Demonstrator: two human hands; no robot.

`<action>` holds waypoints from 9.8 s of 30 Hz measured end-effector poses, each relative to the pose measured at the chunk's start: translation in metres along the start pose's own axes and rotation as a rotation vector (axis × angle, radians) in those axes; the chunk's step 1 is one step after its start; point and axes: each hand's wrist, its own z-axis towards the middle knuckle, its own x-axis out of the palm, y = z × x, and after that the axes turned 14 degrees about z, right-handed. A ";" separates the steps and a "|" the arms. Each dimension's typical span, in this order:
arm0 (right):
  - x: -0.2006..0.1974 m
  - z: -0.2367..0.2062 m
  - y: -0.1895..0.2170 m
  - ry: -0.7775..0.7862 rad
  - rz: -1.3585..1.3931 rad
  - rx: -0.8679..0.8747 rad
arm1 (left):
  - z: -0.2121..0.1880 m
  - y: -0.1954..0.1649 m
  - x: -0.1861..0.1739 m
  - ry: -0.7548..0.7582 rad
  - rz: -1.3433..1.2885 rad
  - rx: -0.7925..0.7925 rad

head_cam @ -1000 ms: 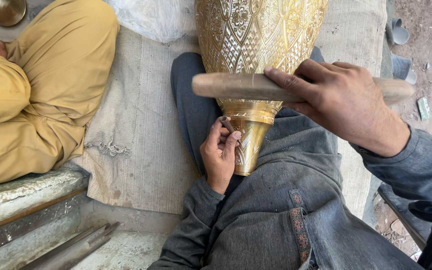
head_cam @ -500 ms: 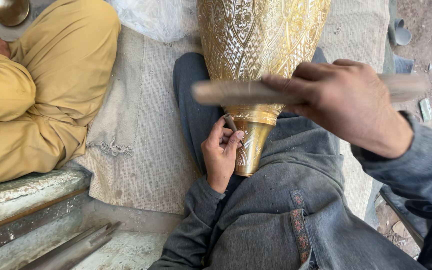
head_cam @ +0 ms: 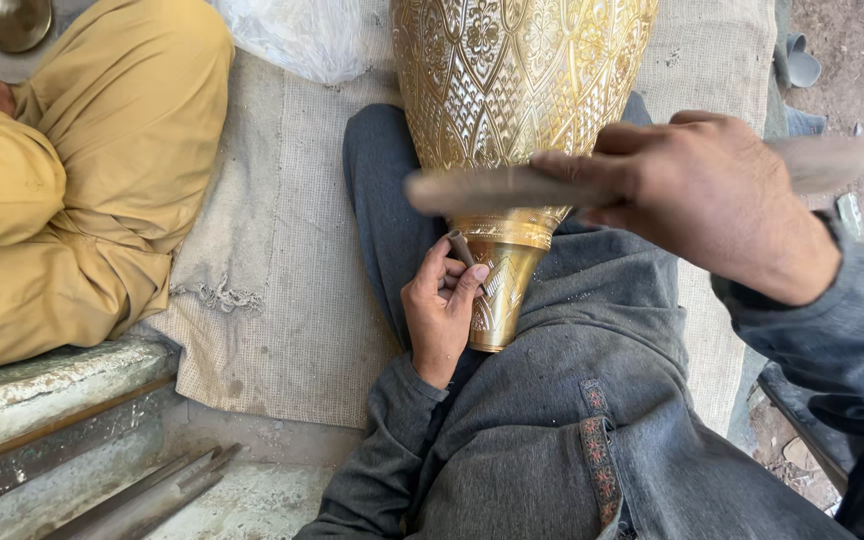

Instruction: The person sits on the ground with a large engraved brass vase held between their legs and shapes its narrow neck using a small punch held against the metal while striking it with a wooden mallet. They reposition the punch repeatedly around the neck of the vase, continuing the hammering work throughout the episode.

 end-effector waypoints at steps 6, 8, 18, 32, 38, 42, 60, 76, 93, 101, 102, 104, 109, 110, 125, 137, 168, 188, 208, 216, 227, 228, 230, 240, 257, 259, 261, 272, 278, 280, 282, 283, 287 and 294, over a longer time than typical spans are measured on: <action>0.002 -0.003 -0.001 0.042 0.072 -0.015 | -0.003 -0.007 -0.004 0.022 -0.009 -0.034; 0.004 -0.003 -0.002 -0.191 0.310 -0.089 | -0.002 -0.009 -0.004 0.017 -0.020 -0.019; -0.002 -0.003 0.000 -0.008 0.272 -0.009 | -0.001 -0.006 -0.004 0.017 -0.030 0.000; 0.012 0.003 -0.001 -0.265 0.201 -0.064 | 0.000 0.006 -0.004 0.044 -0.086 -0.005; 0.012 0.008 0.001 -0.190 0.180 -0.023 | -0.001 0.005 -0.003 0.014 -0.064 0.002; 0.002 0.011 0.007 -0.126 0.091 -0.066 | 0.001 0.004 -0.002 0.021 -0.075 -0.035; 0.002 0.004 -0.007 -0.146 0.074 -0.052 | -0.002 -0.001 -0.005 0.028 -0.036 -0.040; -0.007 -0.005 -0.007 -0.190 0.114 -0.148 | -0.006 0.000 -0.005 0.003 -0.083 -0.036; 0.054 -0.064 -0.001 -0.327 0.666 0.060 | 0.012 -0.001 -0.028 -0.106 -0.127 -0.065; 0.178 -0.086 0.023 -0.484 1.233 0.501 | -0.003 -0.026 -0.025 -0.001 -0.182 -0.026; 0.176 -0.089 0.022 -0.466 1.151 0.520 | -0.008 -0.029 -0.023 0.032 -0.137 -0.032; 0.163 -0.088 0.018 -0.585 1.108 0.336 | -0.012 -0.033 -0.018 0.053 -0.066 -0.022; 0.109 -0.080 0.011 -0.511 0.930 0.244 | -0.020 -0.030 -0.011 0.016 0.040 0.009; 0.098 -0.077 0.008 -0.505 0.835 0.212 | -0.019 -0.027 -0.010 0.011 0.062 0.031; 0.043 -0.055 -0.006 -0.177 0.404 0.144 | -0.011 -0.018 -0.010 0.088 0.120 0.103; 0.129 -0.117 0.006 -0.569 0.936 0.400 | 0.036 -0.034 -0.020 0.526 0.180 0.295; 0.155 -0.128 0.003 -0.748 1.146 0.374 | 0.044 -0.041 -0.023 0.636 0.230 0.375; 0.060 -0.099 0.014 -0.417 0.741 0.273 | 0.008 -0.022 -0.025 0.145 -0.035 0.141; 0.059 -0.074 -0.007 -0.146 0.388 0.176 | 0.008 -0.017 -0.015 0.265 0.200 0.185; 0.035 -0.065 0.002 -0.170 0.200 0.145 | -0.008 -0.022 -0.011 0.092 0.158 0.089; 0.010 -0.057 0.020 -0.171 -0.041 -0.110 | -0.029 -0.016 -0.004 -0.067 0.073 0.088; 0.009 -0.059 0.021 -0.152 -0.224 -0.154 | -0.032 -0.015 -0.006 -0.058 0.064 0.117; 0.011 -0.061 0.021 -0.249 0.131 -0.125 | -0.034 -0.013 -0.008 -0.050 0.059 0.145; 0.063 -0.061 -0.005 -0.250 0.334 0.105 | -0.018 -0.019 -0.018 -0.102 0.023 0.110; 0.092 -0.066 -0.011 -0.204 0.316 0.245 | -0.020 -0.023 -0.009 0.011 0.152 0.140; 0.084 -0.065 -0.008 -0.193 0.284 0.248 | -0.021 -0.021 -0.008 0.001 0.168 0.172; 0.073 -0.065 -0.006 -0.103 0.194 0.260 | -0.021 -0.018 -0.006 0.004 0.154 0.150; 0.023 -0.063 0.011 -0.128 0.375 0.104 | -0.019 -0.016 -0.003 0.018 0.171 0.144; 0.034 -0.072 0.004 0.066 0.363 0.239 | -0.005 -0.024 -0.008 0.154 0.145 0.114; 0.040 -0.079 0.000 -0.184 0.697 0.221 | 0.000 -0.027 -0.009 0.179 0.156 0.141; 0.046 -0.088 -0.001 -0.372 0.896 0.180 | 0.005 -0.029 -0.010 0.211 0.183 0.182; 0.049 -0.092 -0.001 -0.393 0.870 0.221 | 0.007 -0.030 -0.010 0.232 0.196 0.205; 0.056 -0.105 -0.002 -0.502 0.829 0.309 | 0.010 -0.035 -0.014 0.218 0.169 0.182; 0.098 -0.116 -0.005 -0.635 0.965 0.319 | 0.019 -0.025 -0.034 0.046 0.120 0.089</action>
